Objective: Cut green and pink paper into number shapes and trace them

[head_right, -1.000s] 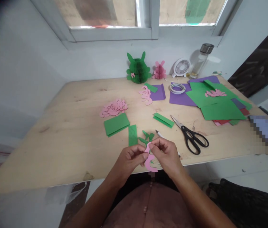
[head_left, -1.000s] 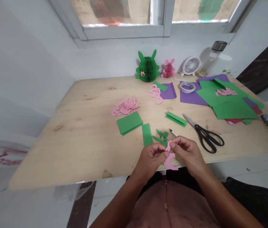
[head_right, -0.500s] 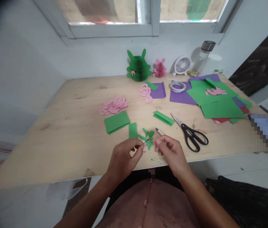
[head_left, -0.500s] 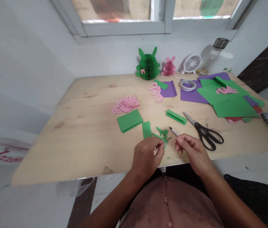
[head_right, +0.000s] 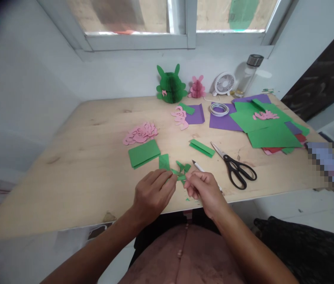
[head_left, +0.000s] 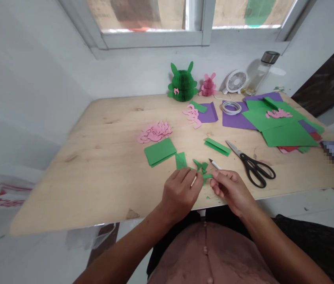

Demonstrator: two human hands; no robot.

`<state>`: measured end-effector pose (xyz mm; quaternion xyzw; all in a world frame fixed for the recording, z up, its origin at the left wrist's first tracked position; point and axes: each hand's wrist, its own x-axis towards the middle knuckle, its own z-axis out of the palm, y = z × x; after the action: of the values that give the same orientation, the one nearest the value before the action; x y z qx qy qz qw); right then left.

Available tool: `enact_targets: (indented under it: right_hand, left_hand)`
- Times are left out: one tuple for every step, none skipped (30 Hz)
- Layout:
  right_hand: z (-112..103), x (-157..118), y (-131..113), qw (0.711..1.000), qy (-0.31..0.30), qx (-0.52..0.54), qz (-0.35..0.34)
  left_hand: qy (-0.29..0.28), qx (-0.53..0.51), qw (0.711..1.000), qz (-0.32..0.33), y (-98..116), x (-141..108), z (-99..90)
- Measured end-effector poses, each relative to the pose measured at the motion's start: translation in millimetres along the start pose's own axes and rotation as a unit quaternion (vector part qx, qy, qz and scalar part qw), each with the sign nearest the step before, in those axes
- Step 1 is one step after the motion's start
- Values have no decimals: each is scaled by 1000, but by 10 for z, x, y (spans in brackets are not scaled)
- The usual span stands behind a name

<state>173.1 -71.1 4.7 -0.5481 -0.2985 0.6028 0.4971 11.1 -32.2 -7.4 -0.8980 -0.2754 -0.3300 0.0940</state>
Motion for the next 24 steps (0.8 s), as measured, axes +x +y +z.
enact_targets:
  right_hand:
    - [1, -1, -2, 1000, 1, 0, 0]
    - [2, -4, -2, 1000, 2, -1, 0]
    - [5, -9, -1, 1000, 3, -2, -1]
    - [8, -15, 0, 1000, 5, -2, -3]
    - [11, -20, 3, 1000, 7, -3, -5]
    - [15, -25, 8, 1000, 9, -4, -8]
    - [18, -29, 13, 1000, 12, -6, -12]
    - [21, -32, 18, 1000, 14, -7, -16]
    - [22, -34, 25, 1000, 17, -9, -21]
    - [22, -36, 31, 999, 19, -11, -26]
    - [21, -37, 38, 999, 22, -12, -31]
    - [19, -38, 46, 999, 25, -13, -37]
    - [16, -39, 55, 998, 29, -15, -45]
    - [13, -40, 64, 998, 33, -17, -55]
    - [9, -41, 76, 997, 38, -21, -65]
    - [6, -42, 89, 996, 42, -25, -75]
    - [4, -44, 102, 995, 45, -31, -85]
    - [1, -47, 116, 994, 45, -37, -95]
    - [0, -51, 129, 993, 43, -43, -104]
    - [-1, -56, 140, 992, 39, -49, -113]
    - [-2, -63, 149, 990, 33, -54, -123]
    - [-1, -72, 155, 989, 26, -60, -132]
    - [0, -82, 159, 988, 20, -68, -141]
    - [1, -94, 161, 986, 15, -78, -149]
  left_hand:
    - [4, -2, 1000, 7, -7, -4, 4]
    - [8, -4, 1000, 13, -13, -8, 9]
    - [10, -5, 1000, 17, -19, -10, 14]
    - [12, -5, 1000, 18, -24, -12, 19]
    - [15, -4, 1000, 17, -30, -14, 27]
    - [19, -3, 1000, 15, -37, -16, 36]
    - [24, -4, 1000, 12, -43, -19, 46]
    - [29, -7, 1000, 6, -47, -23, 56]
    - [35, -12, 999, -4, -48, -30, 65]
    - [41, -19, 999, -18, -43, -40, 72]
    - [49, -29, 998, -36, -30, -56, 73]
    - [59, -44, 995, -61, -9, -76, 69]
    - [69, -63, 991, -92, 22, -101, 59]
    - [83, -90, 984, -130, 61, -128, 44]
    - [93, -129, 971, -177, 106, -154, 24]
    - [100, -172, 952, -233, 154, -176, 3]
    - [102, -226, 922, -296, 201, -190, -17]
    - [80, -296, 883, -357, 245, -193, -34]
    - [41, -377, 828, -414, 282, -185, -46]
    - [10, -459, 760, -460, 310, -164, -53]
    - [-13, -537, 681, -497, 330, -134, -55]
    - [-21, -607, 598, -524, 342, -97, -53]
    - [-18, -661, 523, -538, 347, -58, -50]
    - [-6, -697, 465, -546, 348, -20, -46]
